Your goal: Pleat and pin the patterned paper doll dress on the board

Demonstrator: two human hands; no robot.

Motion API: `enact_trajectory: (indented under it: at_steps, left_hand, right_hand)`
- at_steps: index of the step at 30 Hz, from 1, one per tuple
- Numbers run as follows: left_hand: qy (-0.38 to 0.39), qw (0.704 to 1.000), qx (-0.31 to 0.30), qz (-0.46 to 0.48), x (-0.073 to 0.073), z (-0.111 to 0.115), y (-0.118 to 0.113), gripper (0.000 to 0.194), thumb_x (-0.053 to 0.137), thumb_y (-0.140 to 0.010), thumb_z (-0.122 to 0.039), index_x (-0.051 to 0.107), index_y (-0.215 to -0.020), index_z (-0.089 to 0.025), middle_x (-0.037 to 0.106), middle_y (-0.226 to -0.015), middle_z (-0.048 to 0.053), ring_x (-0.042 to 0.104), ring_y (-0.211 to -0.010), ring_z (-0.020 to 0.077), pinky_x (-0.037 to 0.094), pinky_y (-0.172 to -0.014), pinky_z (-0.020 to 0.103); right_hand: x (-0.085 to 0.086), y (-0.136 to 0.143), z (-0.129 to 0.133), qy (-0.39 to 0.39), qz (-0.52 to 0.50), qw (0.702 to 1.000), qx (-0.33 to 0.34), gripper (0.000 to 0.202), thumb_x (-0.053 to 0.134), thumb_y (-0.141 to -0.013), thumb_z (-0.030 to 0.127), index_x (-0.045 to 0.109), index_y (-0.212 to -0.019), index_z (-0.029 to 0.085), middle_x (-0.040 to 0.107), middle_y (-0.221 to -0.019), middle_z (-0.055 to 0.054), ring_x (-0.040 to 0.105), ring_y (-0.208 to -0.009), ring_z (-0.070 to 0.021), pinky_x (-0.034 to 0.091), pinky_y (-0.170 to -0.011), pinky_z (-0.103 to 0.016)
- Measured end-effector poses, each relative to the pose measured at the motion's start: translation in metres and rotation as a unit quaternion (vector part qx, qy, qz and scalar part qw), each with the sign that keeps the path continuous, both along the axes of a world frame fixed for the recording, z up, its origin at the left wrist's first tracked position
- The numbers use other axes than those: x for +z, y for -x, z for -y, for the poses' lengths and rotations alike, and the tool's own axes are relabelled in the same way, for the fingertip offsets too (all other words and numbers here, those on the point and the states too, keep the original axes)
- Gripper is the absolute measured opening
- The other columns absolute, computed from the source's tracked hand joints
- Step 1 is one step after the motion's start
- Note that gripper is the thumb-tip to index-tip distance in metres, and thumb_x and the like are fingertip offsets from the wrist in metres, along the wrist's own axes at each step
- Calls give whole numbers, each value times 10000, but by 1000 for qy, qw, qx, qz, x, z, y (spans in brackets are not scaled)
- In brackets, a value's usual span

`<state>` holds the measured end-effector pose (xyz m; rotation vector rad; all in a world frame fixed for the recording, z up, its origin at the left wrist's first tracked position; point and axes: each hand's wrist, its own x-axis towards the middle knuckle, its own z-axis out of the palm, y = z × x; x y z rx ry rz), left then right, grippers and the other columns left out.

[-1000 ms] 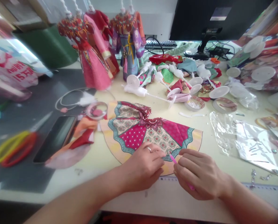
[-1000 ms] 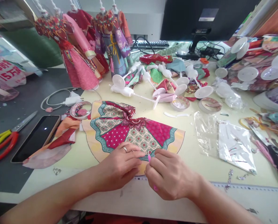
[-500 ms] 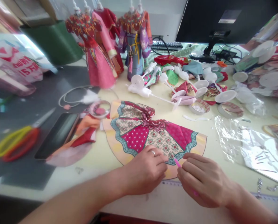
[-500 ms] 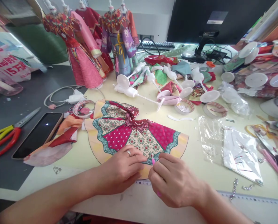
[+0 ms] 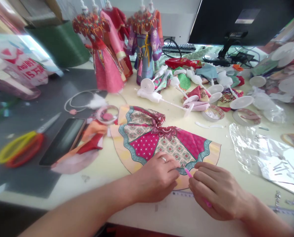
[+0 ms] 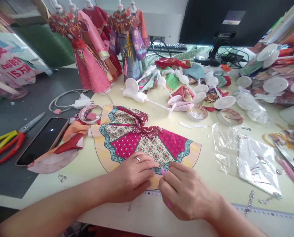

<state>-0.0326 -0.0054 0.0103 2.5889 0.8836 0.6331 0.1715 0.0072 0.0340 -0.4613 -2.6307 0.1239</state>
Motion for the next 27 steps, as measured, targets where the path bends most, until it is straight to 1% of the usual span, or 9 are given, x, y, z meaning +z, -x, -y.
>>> enact_trajectory:
  at_steps: [5,10,14,16,18,21,24,27]
  left_hand:
    - [-8,1000,-6,16,-4,-2,-4,141,476,-808,-164,565,-909,-122,606,-1141,112,461,-1145,259,313,-994,430]
    - [1,1000,-15,-6,-6,-4,-8,166,473,-811,-185,530,-957,-131,616,-1101,100,446,-1172,262,251,-1038,445]
    - [-27,999,-17,-17,-6,-4,-10,101,455,-820,-178,531,-874,-140,632,-1061,80,457,-1153,267,218,-1046,468]
    - [-39,999,-23,-25,-6,-4,-10,85,449,-829,-182,527,-827,-149,634,-1060,78,453,-1157,274,204,-1046,484]
    - [-39,999,-27,-22,-6,-4,-10,83,449,-832,-186,527,-827,-158,635,-1065,77,452,-1158,271,203,-1042,489]
    - [-9,1000,-18,6,-8,-6,-8,123,472,-811,-188,532,-917,-168,643,-1070,70,464,-1147,260,225,-1028,489]
    - [9,999,-5,42,-10,-9,-5,207,493,-792,-188,522,-997,-180,649,-1075,71,482,-1129,246,251,-1013,479]
    - [-2,998,-4,62,-10,-10,-3,222,498,-787,-171,519,-1007,-184,646,-1088,73,500,-1102,233,271,-1005,459]
  right_hand:
    - [1,1,1,1,-3,1000,0,191,389,-745,12,496,-703,166,435,-562,6,369,-523,-128,433,-624,-316]
    - [2,3,-1,7,5,1000,2,197,383,-748,19,483,-668,169,421,-554,5,357,-516,-127,432,-603,-311]
    - [6,0,3,5,-11,1000,28,186,393,-716,12,484,-667,167,407,-533,6,348,-498,-129,451,-599,-333]
    - [10,-2,5,5,-25,999,34,178,400,-711,16,492,-689,167,412,-525,8,367,-492,-131,466,-607,-346]
    - [14,-5,6,-5,-40,999,18,173,417,-717,17,505,-730,165,448,-536,6,413,-499,-133,482,-627,-351]
    - [19,-9,2,-40,-78,996,-25,173,460,-715,11,515,-782,161,507,-568,3,467,-513,-125,505,-642,-344]
    - [20,-12,-6,-70,-118,989,-56,181,464,-720,15,513,-820,157,524,-584,8,472,-517,-113,521,-637,-338]
    - [18,-15,-13,-92,-144,982,-76,183,465,-728,19,513,-844,153,512,-577,11,462,-522,-108,522,-617,-323]
